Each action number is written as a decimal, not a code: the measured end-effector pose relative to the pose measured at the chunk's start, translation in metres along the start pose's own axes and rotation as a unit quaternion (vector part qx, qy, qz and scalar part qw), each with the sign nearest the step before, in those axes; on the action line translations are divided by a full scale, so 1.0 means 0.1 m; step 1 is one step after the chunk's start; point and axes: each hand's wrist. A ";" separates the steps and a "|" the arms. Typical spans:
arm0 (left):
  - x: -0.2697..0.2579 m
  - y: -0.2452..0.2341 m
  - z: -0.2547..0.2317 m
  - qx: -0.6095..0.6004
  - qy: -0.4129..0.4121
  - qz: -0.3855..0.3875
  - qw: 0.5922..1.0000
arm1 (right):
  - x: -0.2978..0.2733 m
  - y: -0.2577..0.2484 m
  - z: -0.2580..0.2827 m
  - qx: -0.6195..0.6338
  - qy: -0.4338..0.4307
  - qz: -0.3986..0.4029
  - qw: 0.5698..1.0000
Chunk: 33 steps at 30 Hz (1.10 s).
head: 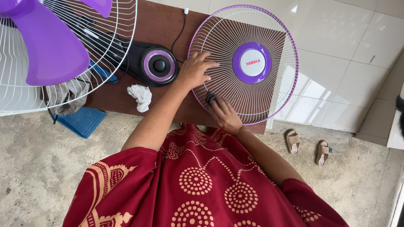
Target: The person wipes the metal wire cage of a disassembled electric fan using a dark cloth, then switches to a white tissue to wipe the central hub. The fan cage is handled and rotated to access different areas, and the cleaning continues until the end of the clip.
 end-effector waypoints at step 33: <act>0.20 -0.10 0.05 0.043 0.008 0.022 0.999 | -0.22 -0.28 -0.66 0.042 0.585 0.164 0.793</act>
Point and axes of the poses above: each hand's wrist, its own x-axis towards the middle knuckle, its own y-axis out of the palm, z = x × y, and after that the axes turned 6 degrees about -x, right-handed
